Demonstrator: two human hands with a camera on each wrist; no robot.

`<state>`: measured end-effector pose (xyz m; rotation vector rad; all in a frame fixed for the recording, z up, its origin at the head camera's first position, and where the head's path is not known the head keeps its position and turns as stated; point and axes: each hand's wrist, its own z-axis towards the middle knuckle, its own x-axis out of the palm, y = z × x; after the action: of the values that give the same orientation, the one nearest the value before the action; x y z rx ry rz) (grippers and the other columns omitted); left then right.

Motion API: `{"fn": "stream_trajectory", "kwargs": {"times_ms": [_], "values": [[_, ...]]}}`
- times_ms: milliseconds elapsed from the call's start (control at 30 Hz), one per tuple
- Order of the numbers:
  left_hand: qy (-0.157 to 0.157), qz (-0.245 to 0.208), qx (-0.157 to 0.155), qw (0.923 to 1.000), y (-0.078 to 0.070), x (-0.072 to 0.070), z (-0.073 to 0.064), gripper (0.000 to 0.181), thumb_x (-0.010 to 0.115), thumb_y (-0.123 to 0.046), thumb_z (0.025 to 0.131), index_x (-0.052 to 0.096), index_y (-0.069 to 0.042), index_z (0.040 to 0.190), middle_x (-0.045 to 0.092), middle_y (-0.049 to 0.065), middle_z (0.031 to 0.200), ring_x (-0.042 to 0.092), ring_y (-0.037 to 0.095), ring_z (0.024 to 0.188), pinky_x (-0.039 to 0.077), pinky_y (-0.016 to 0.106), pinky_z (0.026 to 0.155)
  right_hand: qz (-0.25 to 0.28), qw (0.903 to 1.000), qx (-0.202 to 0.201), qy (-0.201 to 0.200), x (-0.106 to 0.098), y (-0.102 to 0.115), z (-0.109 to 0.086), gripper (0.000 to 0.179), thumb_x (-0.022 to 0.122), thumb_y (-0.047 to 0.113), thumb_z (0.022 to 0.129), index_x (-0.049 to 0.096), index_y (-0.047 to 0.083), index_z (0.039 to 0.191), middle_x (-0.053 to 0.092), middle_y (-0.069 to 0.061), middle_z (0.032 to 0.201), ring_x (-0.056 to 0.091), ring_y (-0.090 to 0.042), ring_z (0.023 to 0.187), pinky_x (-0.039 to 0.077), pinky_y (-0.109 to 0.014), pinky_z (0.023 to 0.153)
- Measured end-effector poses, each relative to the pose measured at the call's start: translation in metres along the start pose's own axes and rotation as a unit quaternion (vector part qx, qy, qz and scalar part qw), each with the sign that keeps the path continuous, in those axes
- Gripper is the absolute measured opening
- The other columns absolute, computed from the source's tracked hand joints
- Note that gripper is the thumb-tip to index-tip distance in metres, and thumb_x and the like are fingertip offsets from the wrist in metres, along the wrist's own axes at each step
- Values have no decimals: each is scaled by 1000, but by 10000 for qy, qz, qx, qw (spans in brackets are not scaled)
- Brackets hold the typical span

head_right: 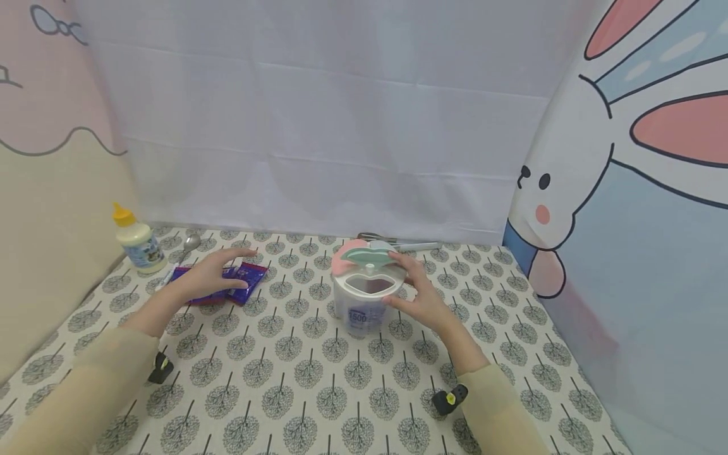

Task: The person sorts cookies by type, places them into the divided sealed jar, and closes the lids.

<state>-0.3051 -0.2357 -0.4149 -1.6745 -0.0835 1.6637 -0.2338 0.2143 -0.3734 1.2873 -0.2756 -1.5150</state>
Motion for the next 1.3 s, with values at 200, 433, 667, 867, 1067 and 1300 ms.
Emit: {"fn": "stream_trajectory", "kwargs": {"times_ms": [200,433,667,867,1067,1300], "values": [[106,338,-238,9991,27,11,10,74,77,-24,78,41,-10,142,36,20,146,27,43,136,22,63,109,-22,10000,-8,-16,-1,1,0,82,71,-4,76,27,4,144,30,-23,144,36,-41,129,37,-57,103],[337,604,-559,9960,40,14,12,82,76,-35,78,36,-9,145,36,25,145,28,49,132,19,67,107,27,10000,29,-6,0,2,0,82,71,-3,76,27,5,145,31,-23,143,36,-40,129,37,-57,104],[404,176,-622,9971,44,19,12,72,75,-28,80,42,-13,142,37,25,144,39,47,126,32,64,103,-91,9998,177,44,0,3,-2,81,71,0,78,26,9,145,34,-23,140,39,-42,127,37,-59,102],[179,187,-911,9955,40,18,13,74,78,-28,77,43,-16,140,36,25,143,36,48,127,31,67,102,-121,9999,72,31,0,2,0,81,71,-1,77,26,7,145,33,-23,140,37,-40,128,37,-57,104],[-336,374,-907,9946,26,13,15,63,76,-24,80,47,-17,135,40,21,139,48,45,115,41,64,92,-126,9999,93,21,0,2,-1,82,71,0,77,26,7,145,34,-23,140,38,-40,128,37,-57,104],[-703,402,-554,9952,8,6,17,49,70,-17,86,50,-16,131,48,15,126,53,36,106,47,55,85,-93,10000,-2,8,0,1,-1,82,71,-1,77,26,7,145,35,-22,139,38,-40,127,38,-57,103]]}}
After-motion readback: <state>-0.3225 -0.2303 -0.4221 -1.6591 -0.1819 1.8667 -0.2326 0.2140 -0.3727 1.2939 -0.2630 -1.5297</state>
